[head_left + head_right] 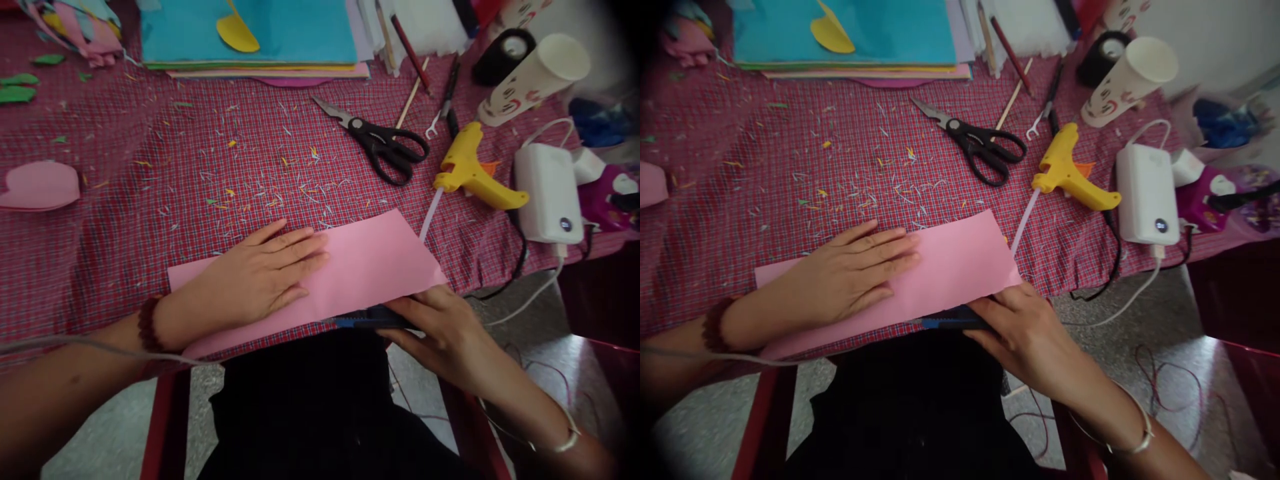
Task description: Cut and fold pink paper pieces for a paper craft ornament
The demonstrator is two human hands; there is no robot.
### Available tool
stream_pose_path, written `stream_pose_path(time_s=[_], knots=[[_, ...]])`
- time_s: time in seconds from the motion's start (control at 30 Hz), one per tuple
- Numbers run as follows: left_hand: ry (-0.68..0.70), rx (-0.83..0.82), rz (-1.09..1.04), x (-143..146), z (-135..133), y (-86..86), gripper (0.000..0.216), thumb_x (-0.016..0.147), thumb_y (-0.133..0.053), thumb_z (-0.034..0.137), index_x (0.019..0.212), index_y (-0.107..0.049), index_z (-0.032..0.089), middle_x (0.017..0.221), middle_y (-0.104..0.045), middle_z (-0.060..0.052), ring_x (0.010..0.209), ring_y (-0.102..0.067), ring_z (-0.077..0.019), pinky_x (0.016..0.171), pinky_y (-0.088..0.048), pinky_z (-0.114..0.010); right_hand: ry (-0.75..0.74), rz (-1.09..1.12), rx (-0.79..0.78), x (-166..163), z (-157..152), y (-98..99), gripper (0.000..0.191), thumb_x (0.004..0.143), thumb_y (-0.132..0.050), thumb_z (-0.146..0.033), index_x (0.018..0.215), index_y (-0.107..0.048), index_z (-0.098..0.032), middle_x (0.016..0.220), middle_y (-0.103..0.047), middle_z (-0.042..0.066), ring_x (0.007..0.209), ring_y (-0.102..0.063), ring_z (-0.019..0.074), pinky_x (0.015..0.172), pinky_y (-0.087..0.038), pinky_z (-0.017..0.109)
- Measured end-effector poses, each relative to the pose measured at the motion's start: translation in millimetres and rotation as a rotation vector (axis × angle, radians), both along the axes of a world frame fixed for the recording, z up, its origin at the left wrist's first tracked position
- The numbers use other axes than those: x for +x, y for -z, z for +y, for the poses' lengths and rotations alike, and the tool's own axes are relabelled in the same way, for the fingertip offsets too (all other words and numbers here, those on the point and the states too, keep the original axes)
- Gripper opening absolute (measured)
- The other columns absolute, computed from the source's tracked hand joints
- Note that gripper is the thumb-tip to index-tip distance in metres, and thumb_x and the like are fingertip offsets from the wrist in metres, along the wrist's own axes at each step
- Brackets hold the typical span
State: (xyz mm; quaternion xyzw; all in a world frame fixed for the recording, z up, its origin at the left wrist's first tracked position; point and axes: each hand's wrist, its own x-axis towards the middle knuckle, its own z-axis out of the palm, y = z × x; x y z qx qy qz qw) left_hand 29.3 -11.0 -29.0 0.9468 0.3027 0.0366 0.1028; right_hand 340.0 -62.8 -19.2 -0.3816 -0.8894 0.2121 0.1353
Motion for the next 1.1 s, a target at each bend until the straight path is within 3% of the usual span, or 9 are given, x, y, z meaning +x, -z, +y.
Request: stream_pose_path(time_s=[0.17,0.3,0.53,0.77,0.97,1.1], knots=[[0.011,0.018,-0.008,-0.4,1.7,3.1,0.049,0.102,-0.032,0.04,0.146,-0.04,0.021,0.157,-0.035,-0.002,0.145,-0.03,-0.0182,0.121,-0.013,-0.042,0.004,-0.008,0.004,5.7,-2.3,0.7,0.038,0.09,-0.063,-0.024,0.127,-0.056,-0.019,0.115,-0.061,0.013,0.105,-0.059,0.0269,0.084,-0.05,0.039],[0.044,0.005,-0.022,-17.5,2.0,-0.3,0.049,0.102,-0.031,0.04,0.145,-0.042,0.019,0.157,-0.035,-0.005,0.145,-0.029,-0.0195,0.122,-0.011,-0.042,0.008,-0.006,0.016,5.7,-2.3,1.2,0.039,0.09,-0.063,-0.023,0.128,-0.056,-0.02,0.11,-0.063,0.011,0.1,-0.06,0.0261,0.081,-0.051,0.038],[-0.017,-0.051,0.045,-55.6,-12.5,-0.2,0.05,0.099,-0.039,0.041,0.148,-0.037,0.032,0.156,-0.037,0.0,0.146,-0.027,-0.0212,0.123,-0.006,-0.044,0.024,-0.031,0.027,-0.7,-1.7,0.9,0.036,0.088,-0.065,-0.027,0.124,-0.06,-0.02,0.104,-0.065,0.012,0.093,-0.063,0.028,0.075,-0.051,0.04],[-0.038,-0.101,0.029,-52.1,-12.7,-0.8,0.047,0.1,-0.036,0.039,0.147,-0.04,0.033,0.156,-0.038,0.002,0.145,-0.029,-0.0229,0.122,-0.007,-0.045,-0.047,-0.054,0.052,-28.0,1.4,-1.5,0.013,0.089,-0.064,-0.024,0.101,-0.065,-0.019,0.083,-0.067,0.007,0.077,-0.065,0.0242,0.068,-0.05,0.039],[-0.042,-0.103,0.023,-53.4,-13.3,-0.6,0.047,0.101,-0.035,0.038,0.148,-0.038,0.033,0.155,-0.039,0.003,0.146,-0.028,-0.0225,0.122,-0.007,-0.045,-0.021,-0.043,0.012,-14.5,-4.7,-0.8,0.033,0.09,-0.063,-0.026,0.122,-0.058,-0.021,0.101,-0.068,0.01,0.086,-0.066,0.0249,0.069,-0.052,0.037],[-0.042,-0.075,0.051,-51.9,-14.0,-2.8,0.046,0.102,-0.031,0.04,0.146,-0.041,0.031,0.155,-0.038,0.003,0.147,-0.026,-0.0195,0.122,-0.007,-0.044,-0.027,-0.043,0.061,-27.6,-3.8,-1.3,0.027,0.09,-0.063,-0.024,0.116,-0.06,-0.02,0.096,-0.067,0.009,0.084,-0.065,0.0244,0.07,-0.051,0.037]])
